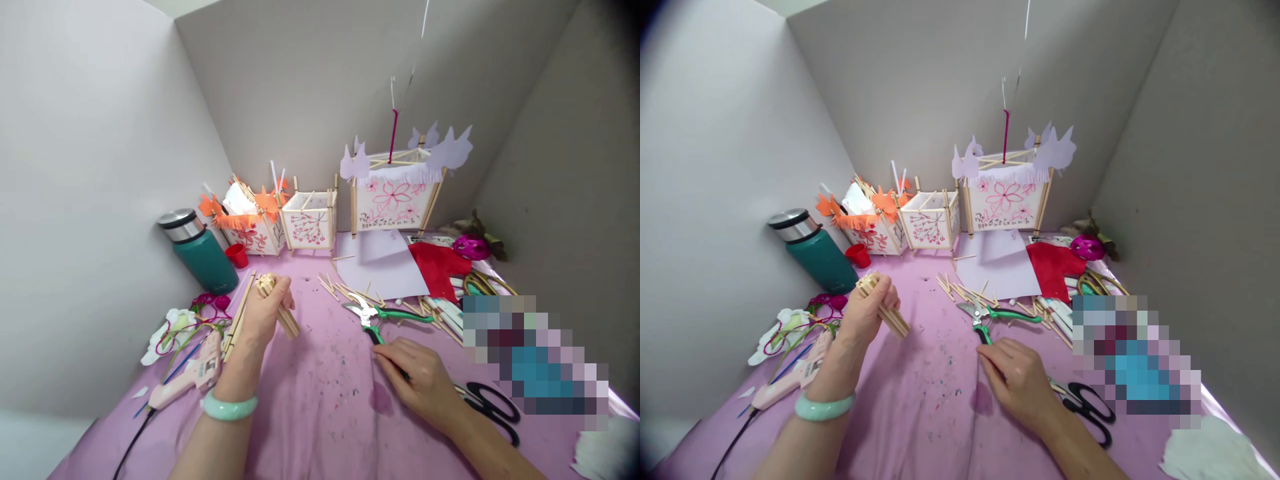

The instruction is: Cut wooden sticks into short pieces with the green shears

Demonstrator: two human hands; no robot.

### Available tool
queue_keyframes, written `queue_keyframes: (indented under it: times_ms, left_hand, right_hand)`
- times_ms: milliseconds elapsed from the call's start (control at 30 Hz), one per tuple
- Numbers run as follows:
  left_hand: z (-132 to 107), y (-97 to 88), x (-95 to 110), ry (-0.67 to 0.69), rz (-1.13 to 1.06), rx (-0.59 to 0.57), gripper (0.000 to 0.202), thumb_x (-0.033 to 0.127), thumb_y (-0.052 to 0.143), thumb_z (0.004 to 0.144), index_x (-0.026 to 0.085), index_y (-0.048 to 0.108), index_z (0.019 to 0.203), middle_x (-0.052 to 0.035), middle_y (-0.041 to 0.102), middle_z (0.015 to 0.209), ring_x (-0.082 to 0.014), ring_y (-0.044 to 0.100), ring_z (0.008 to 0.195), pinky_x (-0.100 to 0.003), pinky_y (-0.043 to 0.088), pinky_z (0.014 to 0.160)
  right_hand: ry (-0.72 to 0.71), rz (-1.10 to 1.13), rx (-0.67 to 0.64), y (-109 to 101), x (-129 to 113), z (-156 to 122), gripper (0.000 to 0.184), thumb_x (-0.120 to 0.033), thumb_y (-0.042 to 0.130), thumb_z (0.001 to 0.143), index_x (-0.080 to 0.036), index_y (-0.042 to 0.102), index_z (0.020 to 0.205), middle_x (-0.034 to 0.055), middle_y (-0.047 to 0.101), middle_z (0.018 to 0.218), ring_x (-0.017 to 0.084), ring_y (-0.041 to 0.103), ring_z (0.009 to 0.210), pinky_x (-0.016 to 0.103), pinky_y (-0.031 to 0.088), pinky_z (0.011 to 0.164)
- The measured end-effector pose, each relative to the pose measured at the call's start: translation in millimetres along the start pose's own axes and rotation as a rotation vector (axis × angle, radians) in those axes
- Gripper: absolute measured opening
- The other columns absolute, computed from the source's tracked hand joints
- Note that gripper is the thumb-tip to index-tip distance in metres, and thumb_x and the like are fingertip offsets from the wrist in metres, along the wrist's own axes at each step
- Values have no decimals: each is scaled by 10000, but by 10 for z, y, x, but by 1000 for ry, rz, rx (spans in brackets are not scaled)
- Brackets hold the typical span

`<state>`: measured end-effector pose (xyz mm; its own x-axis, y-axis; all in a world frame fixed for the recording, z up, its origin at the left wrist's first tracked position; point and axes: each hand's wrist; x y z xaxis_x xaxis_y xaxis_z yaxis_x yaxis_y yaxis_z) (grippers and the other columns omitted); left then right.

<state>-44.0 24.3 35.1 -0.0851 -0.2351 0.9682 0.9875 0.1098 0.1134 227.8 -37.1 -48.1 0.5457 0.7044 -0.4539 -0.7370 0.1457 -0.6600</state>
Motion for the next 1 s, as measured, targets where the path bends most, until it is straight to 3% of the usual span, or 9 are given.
queue_keyframes:
  times_ms: [200, 367, 500, 600, 800, 1000]
  left_hand:
    - [-29, 324, -3, 1, -39, -29, 381, 433, 657, 792, 204, 436, 582, 67, 439, 452, -92, 464, 442, -245, 413, 514]
    - [-36, 391, -147, -59, -48, -49, 339, 374, 717, 745, 192, 458, 622, 77, 474, 476, -90, 502, 479, -245, 459, 573]
    - [-54, 372, -175, -58, -51, -77, 313, 341, 741, 722, 183, 482, 646, 75, 504, 514, -96, 534, 519, -250, 479, 604]
    - [-54, 364, -194, -45, -56, -87, 314, 339, 730, 735, 182, 478, 637, 75, 503, 515, -97, 545, 521, -245, 473, 599]
    - [-70, 418, -232, -34, 31, -65, 340, 377, 685, 781, 191, 448, 623, 79, 475, 449, -77, 466, 444, -212, 403, 512]
    - [-91, 478, -221, -20, 57, -49, 360, 394, 692, 766, 193, 436, 613, 79, 466, 418, -63, 400, 411, -193, 325, 459]
  right_hand:
    - [15, -14, 7, 14, -8, 3, 173, -154, 509, 920, -179, 660, 1000, 56, 659, 780, 170, 586, 700, 305, 449, 655]
    - [47, -73, -13, -42, -37, 30, 177, -176, 484, 937, -186, 648, 1002, 57, 655, 816, 177, 588, 754, 310, 446, 688]
    - [211, -265, -150, -115, -86, 45, 188, -325, 586, 895, -187, 611, 1021, 76, 638, 931, 232, 596, 855, 348, 453, 723]
    - [359, -421, -255, -109, -126, 47, 236, -386, 666, 827, -188, 592, 930, 71, 627, 887, 260, 597, 827, 355, 444, 686]
    - [417, -594, -350, -59, -180, 83, 98, -242, 526, 895, -180, 572, 835, 90, 627, 840, 278, 605, 811, 365, 414, 689]
    - [489, -632, -404, -139, -230, 209, 160, -191, 414, 935, -167, 567, 892, 83, 680, 763, 273, 656, 689, 338, 343, 583]
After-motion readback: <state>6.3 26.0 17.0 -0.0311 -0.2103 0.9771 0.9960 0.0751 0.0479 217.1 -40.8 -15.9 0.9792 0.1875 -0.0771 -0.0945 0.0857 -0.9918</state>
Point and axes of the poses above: each hand's wrist, its own z-axis towards the middle knuckle, its own y-axis out of the palm, x = y × z
